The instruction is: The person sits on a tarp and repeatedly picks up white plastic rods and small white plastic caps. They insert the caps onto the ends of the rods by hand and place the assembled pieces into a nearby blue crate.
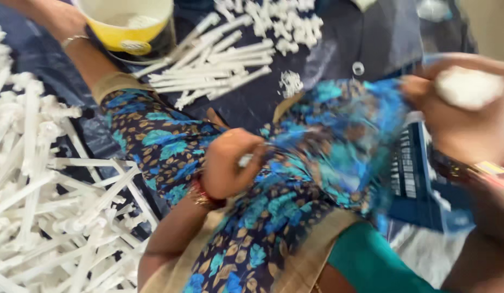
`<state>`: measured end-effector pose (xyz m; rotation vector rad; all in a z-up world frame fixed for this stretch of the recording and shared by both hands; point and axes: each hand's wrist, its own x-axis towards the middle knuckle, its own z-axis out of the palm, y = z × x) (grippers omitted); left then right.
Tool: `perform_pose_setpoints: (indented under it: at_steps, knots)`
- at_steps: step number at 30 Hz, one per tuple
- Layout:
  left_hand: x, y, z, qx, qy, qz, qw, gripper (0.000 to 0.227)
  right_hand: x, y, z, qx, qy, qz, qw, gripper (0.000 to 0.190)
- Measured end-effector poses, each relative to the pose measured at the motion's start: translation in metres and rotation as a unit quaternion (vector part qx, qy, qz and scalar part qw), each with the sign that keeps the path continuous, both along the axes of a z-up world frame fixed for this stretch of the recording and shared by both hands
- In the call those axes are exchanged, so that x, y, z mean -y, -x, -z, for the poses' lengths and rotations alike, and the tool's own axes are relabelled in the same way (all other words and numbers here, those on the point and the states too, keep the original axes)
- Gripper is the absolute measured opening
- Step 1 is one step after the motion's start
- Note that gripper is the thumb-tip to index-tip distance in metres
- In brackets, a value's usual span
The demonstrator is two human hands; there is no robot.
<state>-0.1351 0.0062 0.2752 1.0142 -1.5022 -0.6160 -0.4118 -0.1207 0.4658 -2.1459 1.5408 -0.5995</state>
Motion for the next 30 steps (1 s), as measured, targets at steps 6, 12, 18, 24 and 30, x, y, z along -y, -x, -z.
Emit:
perform_pose_setpoints:
  at_steps: [6,12,18,24,30]
  knots:
    - [-0.028,0.008,0.02,0.032,-0.19,-0.18,0.965,0.012,0.054,-0.042,0.049,-0.015,0.001,-0.302,0.953,0.012]
    - [0.006,0.046,0.037,0.235,-0.296,-0.212,0.901,0.014,0.126,-0.007,0.174,-0.236,-0.097,-0.21,0.944,0.023]
    - [0.044,0.096,0.115,0.203,-0.286,-0.102,0.931,0.016,0.172,0.084,0.255,-0.185,-0.111,-0.092,0.972,0.04]
    - [0.065,0.185,0.307,-0.208,-0.564,0.144,0.786,0.03,0.173,0.109,0.294,-0.107,-0.093,-0.07,0.987,0.043]
    - [0.021,0.22,0.373,-0.341,-0.703,0.188,0.594,0.036,0.186,0.093,0.295,-0.165,-0.072,-0.132,0.975,0.048]
